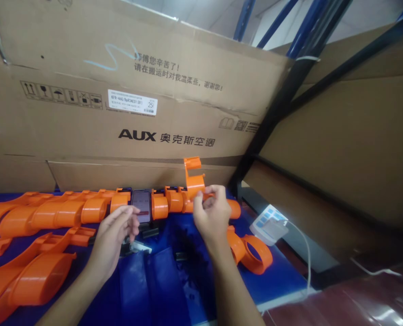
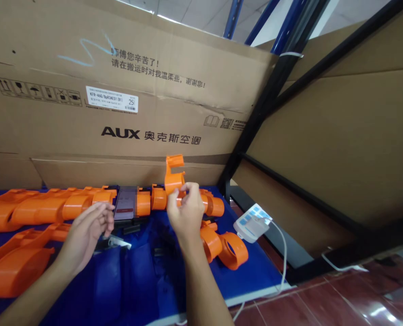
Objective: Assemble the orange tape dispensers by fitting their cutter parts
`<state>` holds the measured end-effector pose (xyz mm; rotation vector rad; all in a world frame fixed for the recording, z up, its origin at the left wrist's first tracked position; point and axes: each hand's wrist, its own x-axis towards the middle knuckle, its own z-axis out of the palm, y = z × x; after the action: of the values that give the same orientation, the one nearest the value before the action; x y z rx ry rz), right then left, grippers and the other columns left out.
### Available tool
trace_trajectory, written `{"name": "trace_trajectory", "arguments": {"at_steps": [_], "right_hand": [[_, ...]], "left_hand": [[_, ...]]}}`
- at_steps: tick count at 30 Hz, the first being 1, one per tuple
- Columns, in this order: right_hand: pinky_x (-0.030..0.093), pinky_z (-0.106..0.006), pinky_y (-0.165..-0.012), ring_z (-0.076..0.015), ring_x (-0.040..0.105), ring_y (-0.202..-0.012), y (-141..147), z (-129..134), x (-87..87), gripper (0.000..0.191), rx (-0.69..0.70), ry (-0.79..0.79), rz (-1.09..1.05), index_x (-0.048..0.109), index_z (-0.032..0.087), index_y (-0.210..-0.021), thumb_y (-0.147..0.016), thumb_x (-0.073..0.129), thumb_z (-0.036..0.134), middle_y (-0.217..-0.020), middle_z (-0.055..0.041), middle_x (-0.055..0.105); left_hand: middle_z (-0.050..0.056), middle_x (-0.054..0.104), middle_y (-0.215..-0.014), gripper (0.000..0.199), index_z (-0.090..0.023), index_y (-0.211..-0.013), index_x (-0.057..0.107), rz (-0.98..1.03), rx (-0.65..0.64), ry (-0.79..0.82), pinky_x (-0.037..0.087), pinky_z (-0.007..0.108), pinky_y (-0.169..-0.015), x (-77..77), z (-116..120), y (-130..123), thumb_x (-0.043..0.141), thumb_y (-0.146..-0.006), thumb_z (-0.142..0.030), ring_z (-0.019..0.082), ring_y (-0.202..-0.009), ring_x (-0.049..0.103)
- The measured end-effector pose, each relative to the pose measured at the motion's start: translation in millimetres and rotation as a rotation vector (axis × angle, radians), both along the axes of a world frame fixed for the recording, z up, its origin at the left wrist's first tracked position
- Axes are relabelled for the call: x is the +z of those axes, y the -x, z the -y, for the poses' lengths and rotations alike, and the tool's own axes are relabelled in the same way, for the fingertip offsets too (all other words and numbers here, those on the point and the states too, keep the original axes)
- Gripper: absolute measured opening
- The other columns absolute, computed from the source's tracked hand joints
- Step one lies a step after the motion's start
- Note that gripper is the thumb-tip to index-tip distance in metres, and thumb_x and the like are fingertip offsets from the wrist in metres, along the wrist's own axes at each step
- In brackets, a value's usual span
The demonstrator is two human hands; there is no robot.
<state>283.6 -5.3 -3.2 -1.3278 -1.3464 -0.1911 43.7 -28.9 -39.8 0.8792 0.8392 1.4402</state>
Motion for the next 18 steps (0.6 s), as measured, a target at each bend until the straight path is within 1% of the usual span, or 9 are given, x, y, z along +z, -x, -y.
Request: {"name": "trace_trajectory", "arguments": {"at_steps": [2,3,4,7,9,12,14,15,18], "right_hand": [[0.031,-0.025,-0.046,-0.0111,0.035,-0.043,16.3,10.1,-2.4,0.013,0.196,-0.05,-0.022,0.047,0.025,-0.095,-0.092,0.059,0.023,-0.056,0.0114,0.036],[0.03,-0.024,-0.045,-0.0096,0.034,-0.043,25.0,15.2,-4.3,0.014,0.279,-0.08,-0.002,0.047,0.025,-0.092,-0.091,0.06,0.022,-0.061,0.0091,0.043],[0.032,-0.024,-0.045,-0.0085,0.037,-0.045,33.7,20.2,-6.4,0.015,0.356,-0.11,0.041,0.047,0.024,-0.089,-0.091,0.061,0.02,-0.071,0.0045,0.052],[0.042,-0.025,-0.053,-0.0129,0.056,-0.061,56.3,33.6,-13.3,0.016,0.605,-0.166,0.184,0.05,0.024,-0.086,-0.088,0.062,0.015,-0.084,-0.0027,0.061],[0.045,-0.025,-0.056,-0.0147,0.059,-0.067,66.5,39.7,-17.3,0.015,0.75,-0.144,0.247,0.052,0.024,-0.088,-0.088,0.062,0.014,-0.087,-0.0043,0.064],[0.045,-0.025,-0.056,-0.0141,0.057,-0.065,72.5,42.2,-20.0,0.01,0.926,-0.048,0.239,0.055,0.023,-0.091,-0.089,0.063,0.017,-0.085,-0.0037,0.064],[0.047,-0.026,-0.058,-0.0145,0.058,-0.065,70.2,38.9,-17.8,0.005,0.956,0.019,0.174,0.057,0.022,-0.094,-0.091,0.06,0.022,-0.086,-0.0047,0.066],[0.047,-0.026,-0.059,-0.0146,0.058,-0.065,67.5,36.2,-15.5,0.003,0.918,0.058,0.138,0.058,0.021,-0.094,-0.093,0.058,0.024,-0.086,-0.0051,0.066],[0.043,-0.025,-0.06,-0.0141,0.057,-0.061,55.6,26.7,-6.3,0.018,0.676,0.264,0.157,0.061,0.021,-0.082,-0.097,0.052,0.025,-0.073,-0.0019,0.064]], "left_hand": [[0.006,0.075,-0.093,0.042,-0.02,-0.118,0.073,-0.039,0.017,-0.022,0.053,0.025,-0.061,-0.1,-2.1,-1.7,0.08,-0.082,-0.042,0.018,-0.079,0.069],[0.009,0.077,-0.105,0.049,-0.021,-0.125,0.071,-0.043,0.026,-0.035,0.055,0.027,-0.068,0.2,-2.8,-2.6,0.08,-0.082,-0.041,0.021,-0.089,0.071],[0.01,0.076,-0.116,0.054,-0.023,-0.132,0.068,-0.031,0.034,-0.046,0.057,0.03,-0.076,0.8,-3.3,-3.5,0.08,-0.082,-0.041,0.023,-0.099,0.071],[0.012,0.07,-0.136,0.061,-0.024,-0.142,0.06,0.094,0.041,-0.053,0.055,0.036,-0.094,4.8,-2.2,-5.3,0.074,-0.087,-0.048,0.028,-0.122,0.066],[0.013,0.068,-0.14,0.061,-0.024,-0.142,0.058,0.184,0.011,-0.018,0.055,0.04,-0.097,9.5,0.1,-5.7,0.069,-0.09,-0.053,0.03,-0.123,0.066],[0.013,0.073,-0.13,0.053,-0.021,-0.131,0.064,0.224,-0.01,0.058,0.061,0.042,-0.087,16.8,3.7,-5.0,0.073,-0.087,-0.048,0.03,-0.106,0.073],[0.011,0.079,-0.112,0.043,-0.018,-0.117,0.068,0.232,0.046,0.088,0.063,0.037,-0.077,20.2,5.3,-3.7,0.076,-0.085,-0.045,0.027,-0.09,0.076],[0.01,0.08,-0.103,0.039,-0.016,-0.11,0.07,0.237,0.077,0.1,0.063,0.034,-0.072,21.1,5.8,-2.9,0.075,-0.085,-0.046,0.025,-0.084,0.077],[0.009,0.079,-0.089,0.039,-0.014,-0.092,0.069,0.238,0.085,0.127,0.061,0.029,-0.057,21.1,6.7,-0.2,0.072,-0.086,-0.052,0.023,-0.07,0.076]]}}
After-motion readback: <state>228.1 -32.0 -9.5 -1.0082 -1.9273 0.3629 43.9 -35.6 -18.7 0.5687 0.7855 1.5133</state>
